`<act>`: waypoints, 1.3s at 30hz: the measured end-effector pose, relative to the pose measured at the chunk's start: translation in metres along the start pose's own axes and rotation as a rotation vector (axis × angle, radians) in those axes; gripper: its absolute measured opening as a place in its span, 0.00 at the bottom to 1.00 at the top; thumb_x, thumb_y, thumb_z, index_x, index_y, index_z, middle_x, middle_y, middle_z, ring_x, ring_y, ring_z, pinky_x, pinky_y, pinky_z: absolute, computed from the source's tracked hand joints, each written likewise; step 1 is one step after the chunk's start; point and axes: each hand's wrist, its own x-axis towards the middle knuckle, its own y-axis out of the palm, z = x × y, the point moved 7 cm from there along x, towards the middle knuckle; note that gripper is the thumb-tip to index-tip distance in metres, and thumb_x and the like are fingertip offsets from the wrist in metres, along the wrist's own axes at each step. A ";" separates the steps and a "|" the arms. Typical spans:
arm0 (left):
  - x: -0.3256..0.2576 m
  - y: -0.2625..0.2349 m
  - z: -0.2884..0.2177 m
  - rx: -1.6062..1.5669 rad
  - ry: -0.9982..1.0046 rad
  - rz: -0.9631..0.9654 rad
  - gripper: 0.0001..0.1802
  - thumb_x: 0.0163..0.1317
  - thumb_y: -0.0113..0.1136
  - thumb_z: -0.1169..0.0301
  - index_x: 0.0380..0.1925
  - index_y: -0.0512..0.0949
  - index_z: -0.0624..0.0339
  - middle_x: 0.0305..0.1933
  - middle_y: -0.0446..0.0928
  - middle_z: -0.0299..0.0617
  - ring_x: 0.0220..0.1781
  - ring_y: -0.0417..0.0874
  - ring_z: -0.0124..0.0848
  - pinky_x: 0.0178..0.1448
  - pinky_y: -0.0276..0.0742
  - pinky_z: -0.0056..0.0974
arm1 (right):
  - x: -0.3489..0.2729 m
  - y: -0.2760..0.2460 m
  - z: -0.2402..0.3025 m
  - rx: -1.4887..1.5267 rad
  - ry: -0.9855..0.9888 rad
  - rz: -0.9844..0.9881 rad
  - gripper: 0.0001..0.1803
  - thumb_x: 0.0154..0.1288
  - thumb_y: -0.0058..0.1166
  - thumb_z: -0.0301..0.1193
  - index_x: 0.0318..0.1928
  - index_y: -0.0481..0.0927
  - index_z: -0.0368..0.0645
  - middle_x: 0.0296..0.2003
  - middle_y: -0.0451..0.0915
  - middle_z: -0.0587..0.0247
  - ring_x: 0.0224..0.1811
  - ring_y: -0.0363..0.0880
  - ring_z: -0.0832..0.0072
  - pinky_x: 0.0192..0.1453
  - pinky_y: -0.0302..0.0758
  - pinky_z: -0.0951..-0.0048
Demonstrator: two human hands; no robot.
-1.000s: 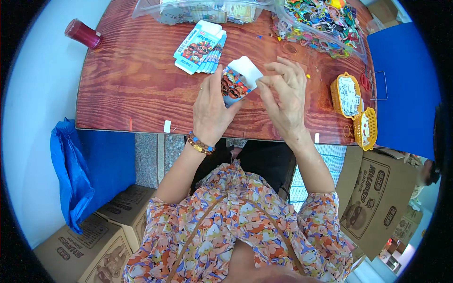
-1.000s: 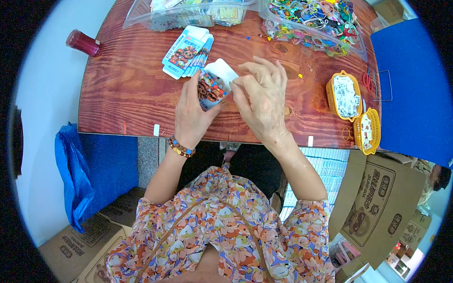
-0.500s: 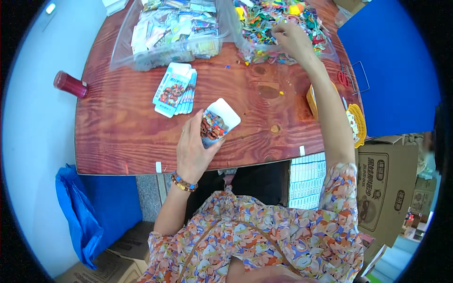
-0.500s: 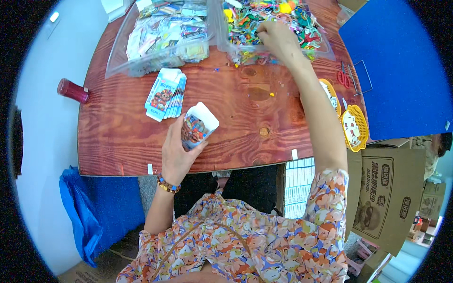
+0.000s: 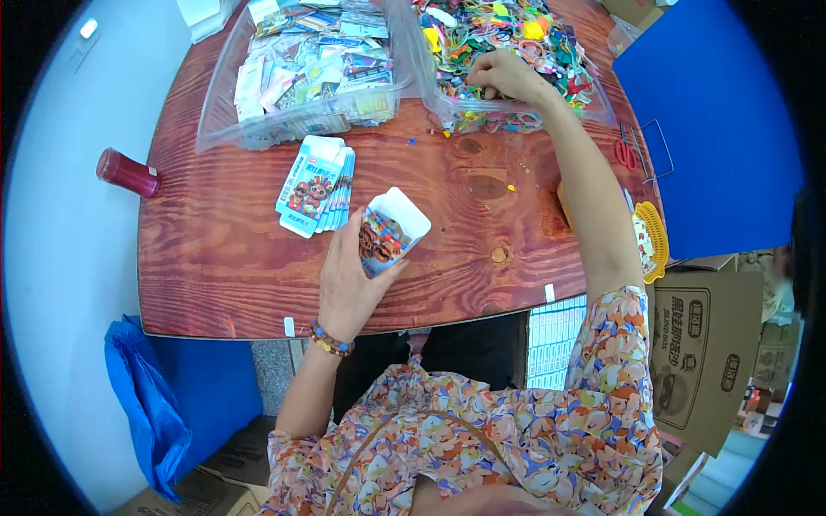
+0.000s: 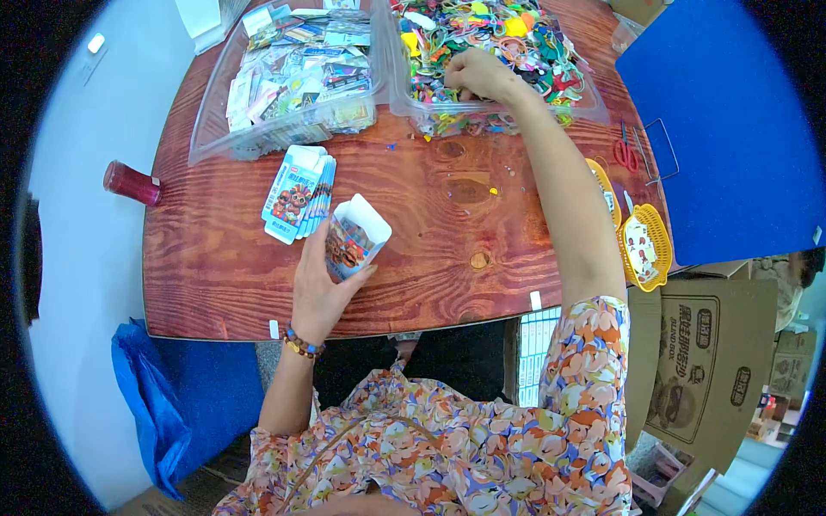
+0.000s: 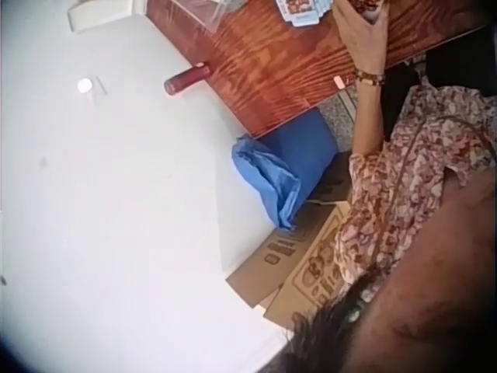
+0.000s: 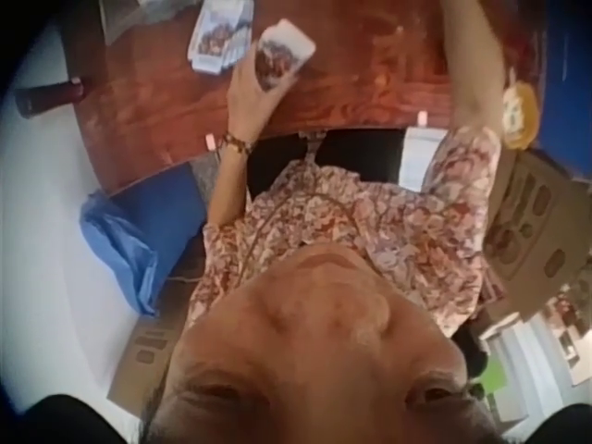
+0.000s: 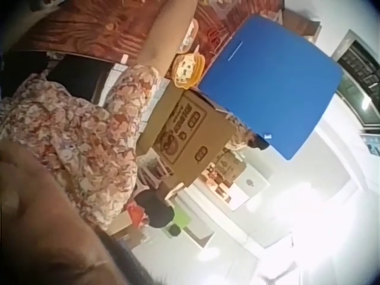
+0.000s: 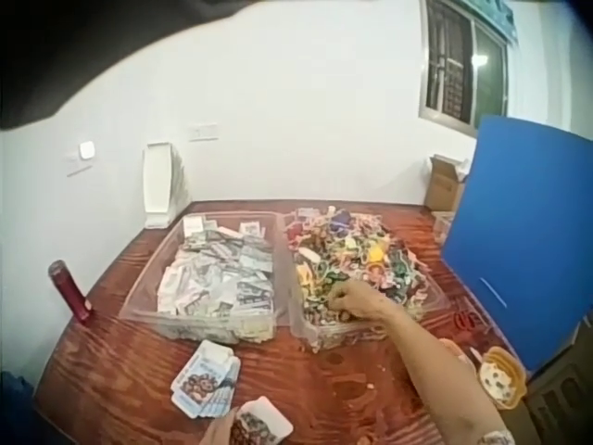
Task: Packaging small toy components and cards into individual boxes and then into a larger shipping box.
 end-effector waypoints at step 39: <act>0.082 0.035 -0.020 -0.025 0.179 -0.069 0.44 0.47 0.77 0.66 0.62 0.65 0.66 0.51 0.76 0.56 0.54 0.79 0.52 0.54 0.78 0.48 | -0.106 0.019 0.113 0.221 -0.269 0.151 0.05 0.67 0.58 0.26 0.38 0.84 0.38 0.29 0.83 0.71 0.25 0.75 0.86 0.28 0.71 0.81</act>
